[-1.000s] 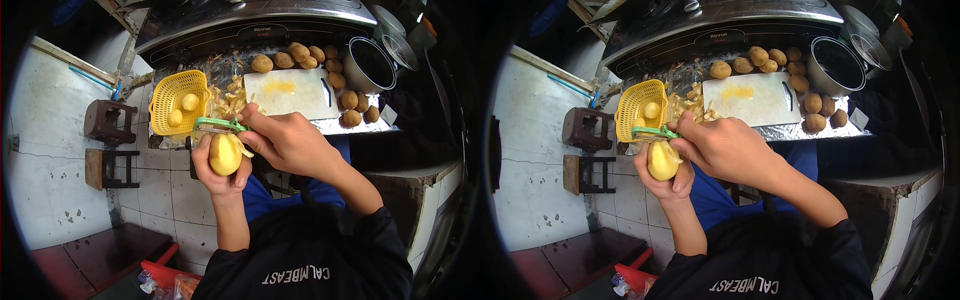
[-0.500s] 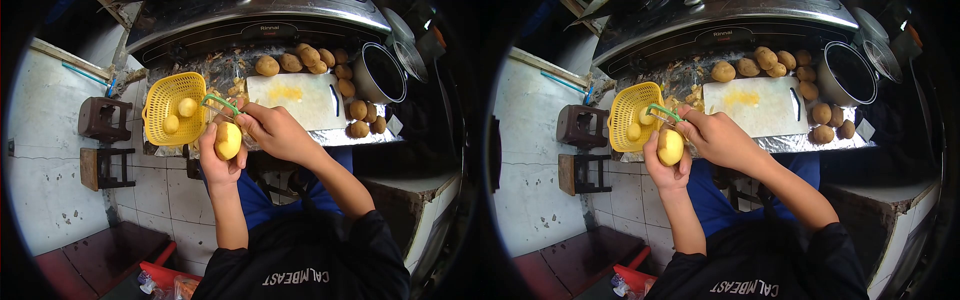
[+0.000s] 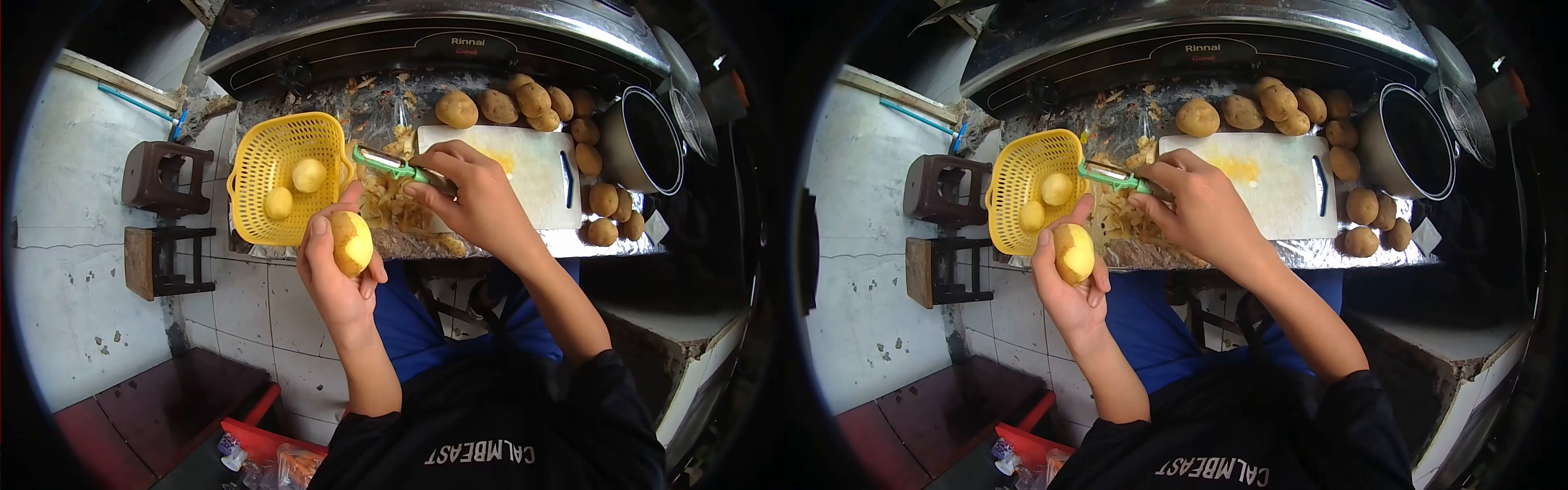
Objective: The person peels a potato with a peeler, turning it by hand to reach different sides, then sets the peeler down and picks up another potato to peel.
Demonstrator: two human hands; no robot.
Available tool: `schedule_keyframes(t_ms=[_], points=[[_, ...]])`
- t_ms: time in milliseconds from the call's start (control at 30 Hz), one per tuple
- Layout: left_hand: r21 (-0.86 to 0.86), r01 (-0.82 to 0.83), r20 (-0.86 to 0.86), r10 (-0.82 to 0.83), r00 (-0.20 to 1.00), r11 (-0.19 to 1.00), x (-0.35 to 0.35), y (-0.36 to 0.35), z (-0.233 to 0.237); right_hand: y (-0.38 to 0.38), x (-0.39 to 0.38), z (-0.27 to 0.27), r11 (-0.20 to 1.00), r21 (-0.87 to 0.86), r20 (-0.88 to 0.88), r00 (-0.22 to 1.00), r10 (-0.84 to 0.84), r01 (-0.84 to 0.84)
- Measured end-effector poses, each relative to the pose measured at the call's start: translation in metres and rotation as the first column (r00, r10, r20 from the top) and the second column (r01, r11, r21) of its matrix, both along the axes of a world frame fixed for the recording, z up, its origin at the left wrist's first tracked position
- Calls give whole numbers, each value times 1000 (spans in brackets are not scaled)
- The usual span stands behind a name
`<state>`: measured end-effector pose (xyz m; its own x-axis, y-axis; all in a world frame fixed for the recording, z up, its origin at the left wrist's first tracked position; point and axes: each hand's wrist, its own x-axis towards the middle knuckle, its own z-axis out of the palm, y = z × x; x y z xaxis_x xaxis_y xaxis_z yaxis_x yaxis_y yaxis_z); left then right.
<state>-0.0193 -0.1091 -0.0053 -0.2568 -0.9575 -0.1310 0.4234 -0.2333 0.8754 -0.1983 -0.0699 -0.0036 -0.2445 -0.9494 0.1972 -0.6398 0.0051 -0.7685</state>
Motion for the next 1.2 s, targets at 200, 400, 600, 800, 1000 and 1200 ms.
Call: schedule_keyframes(t_ms=[200, 400, 600, 800, 1000, 1200], points=[[-32, 26, 75, -24, 997, 999, 3, 11, 3, 0, -5, -8, 981, -192, -99, 995, 16, -35], [56, 271, -284, -245, 927, 961, 24, 18, 3, 10, -4, 20, 996, 42, 129, 988, -83, 78], [-135, 459, -271, -478, 835, 878, 42, 34, 9, 59, 14, 57, 975, 0, 156, 963, 218, -221], [-337, 414, -432, -530, 730, 845, 39, 57, 12, 107, 40, 84, 933, -58, -170, 924, 342, -356], [-148, 102, -162, -125, 979, 984, 22, 85, 36, 128, 67, 75, 938, -186, -330, 918, 220, -291], [-58, 144, -239, -154, 959, 988, 26, 93, 45, 138, 75, 72, 950, -229, -397, 911, 107, -211]])
